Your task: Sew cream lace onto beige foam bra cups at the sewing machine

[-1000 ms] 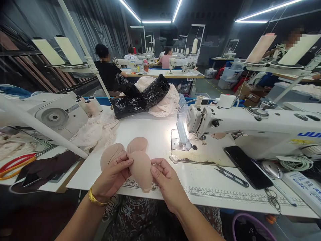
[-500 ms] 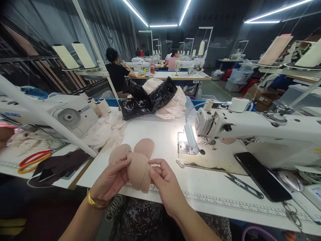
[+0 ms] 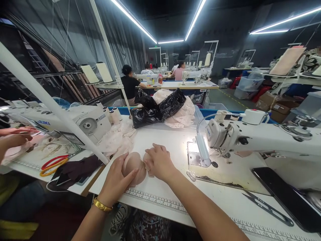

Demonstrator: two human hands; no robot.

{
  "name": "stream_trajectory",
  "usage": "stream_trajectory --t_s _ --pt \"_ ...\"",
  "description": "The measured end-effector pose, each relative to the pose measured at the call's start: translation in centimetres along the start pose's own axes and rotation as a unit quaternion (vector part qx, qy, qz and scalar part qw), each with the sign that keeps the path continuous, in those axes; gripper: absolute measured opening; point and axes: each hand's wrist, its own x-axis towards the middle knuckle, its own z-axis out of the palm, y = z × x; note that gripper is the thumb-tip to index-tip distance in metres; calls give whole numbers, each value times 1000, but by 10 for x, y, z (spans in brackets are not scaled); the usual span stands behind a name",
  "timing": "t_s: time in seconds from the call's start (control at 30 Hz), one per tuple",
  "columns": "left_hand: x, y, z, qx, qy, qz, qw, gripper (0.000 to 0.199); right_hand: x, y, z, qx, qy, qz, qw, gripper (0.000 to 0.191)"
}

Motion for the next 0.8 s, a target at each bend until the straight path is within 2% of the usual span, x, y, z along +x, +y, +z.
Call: stream_trajectory --t_s 0.13,0.27,0.4,0.57,0.67,0.73,0.8 --pt "-8 -1 -1 79 -28 -9 996 86 5 0 6 -42 -62 -12 997 38" --pt "-11 -3 1 114 -60 28 991 86 -8 9 -5 -66 -74 -37 994 34" --pt "-16 -1 12 146 -34 94 984 71 -35 24 -24 -62 -76 -58 993 34" --pt "-18 4 21 185 14 165 969 58 -82 40 -44 -50 -70 -42 995 29" --pt "-14 3 20 197 39 199 959 54 -112 46 -57 -14 -41 -21 999 42" --pt "-9 2 16 193 60 223 954 50 -130 51 -66 19 17 9 1000 47" --pt "-6 6 12 171 86 243 951 47 -144 55 -73 63 93 56 992 42"
